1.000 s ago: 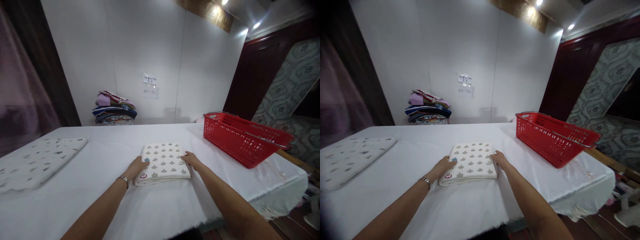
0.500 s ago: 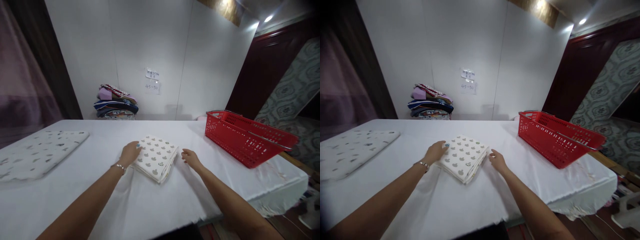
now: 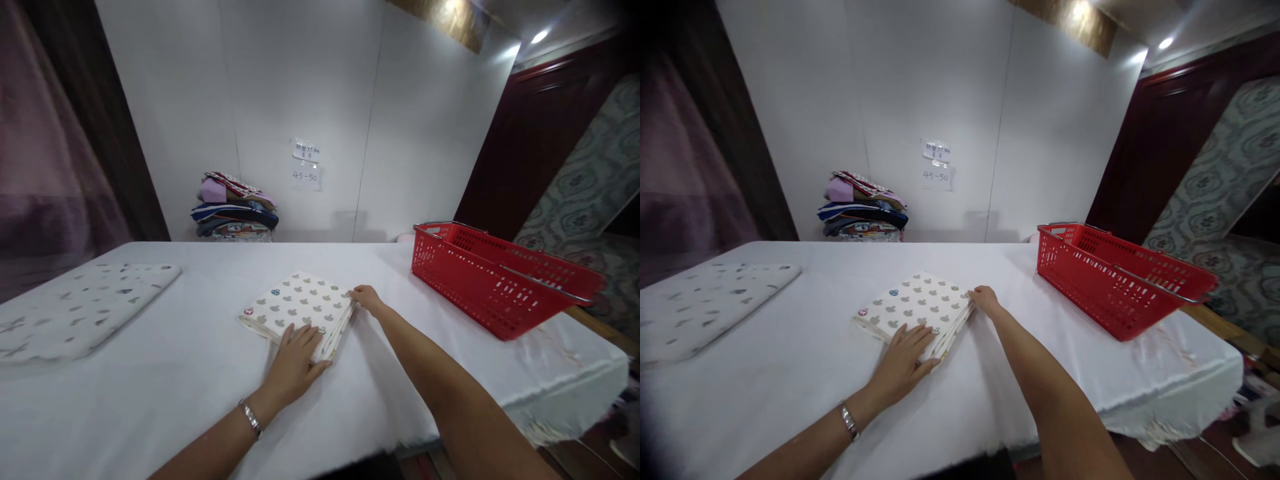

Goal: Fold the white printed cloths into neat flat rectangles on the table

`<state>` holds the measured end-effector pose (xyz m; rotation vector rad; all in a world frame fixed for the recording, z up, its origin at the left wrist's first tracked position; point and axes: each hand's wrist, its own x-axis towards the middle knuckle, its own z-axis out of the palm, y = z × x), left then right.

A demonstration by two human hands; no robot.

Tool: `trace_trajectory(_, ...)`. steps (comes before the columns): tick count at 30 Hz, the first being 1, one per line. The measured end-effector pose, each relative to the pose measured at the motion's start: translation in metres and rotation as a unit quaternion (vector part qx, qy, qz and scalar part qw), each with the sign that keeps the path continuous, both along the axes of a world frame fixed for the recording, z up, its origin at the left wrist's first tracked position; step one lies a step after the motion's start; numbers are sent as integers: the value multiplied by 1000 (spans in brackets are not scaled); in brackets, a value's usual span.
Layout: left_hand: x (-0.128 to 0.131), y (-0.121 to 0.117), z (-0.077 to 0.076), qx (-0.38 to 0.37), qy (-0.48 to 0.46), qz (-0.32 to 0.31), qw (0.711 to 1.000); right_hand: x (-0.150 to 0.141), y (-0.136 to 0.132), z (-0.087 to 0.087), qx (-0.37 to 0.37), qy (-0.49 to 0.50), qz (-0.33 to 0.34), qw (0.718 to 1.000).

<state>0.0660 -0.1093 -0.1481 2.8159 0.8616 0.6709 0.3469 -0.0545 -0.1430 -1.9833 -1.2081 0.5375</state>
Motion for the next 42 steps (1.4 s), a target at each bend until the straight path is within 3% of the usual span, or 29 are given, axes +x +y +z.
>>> trace_trajectory(8,-1,-1,-4,-1,-37,14,999,5,8,-8,5,8,-13,1000)
trace_trajectory(21,1,-6,21,-85,-103,2,991,4,3,-14,28,28,-14,999)
trace_trajectory(24,2,-8,17,-68,-144,-2,987,3,1,-15,34,20,-13,999)
trace_trajectory(28,2,-11,5,-31,-111,-41,993,3,-3,-15,28,-3,-4,1000)
trace_trajectory(34,2,-13,2,-10,-107,-45,993,-8,-6,1,41,-81,10,996)
trace_trajectory(38,0,-19,11,11,-119,-45,992,-44,-15,8,69,-173,115,976)
trace_trajectory(42,0,-24,14,21,-107,-41,993,-68,-34,3,-54,-304,243,919)
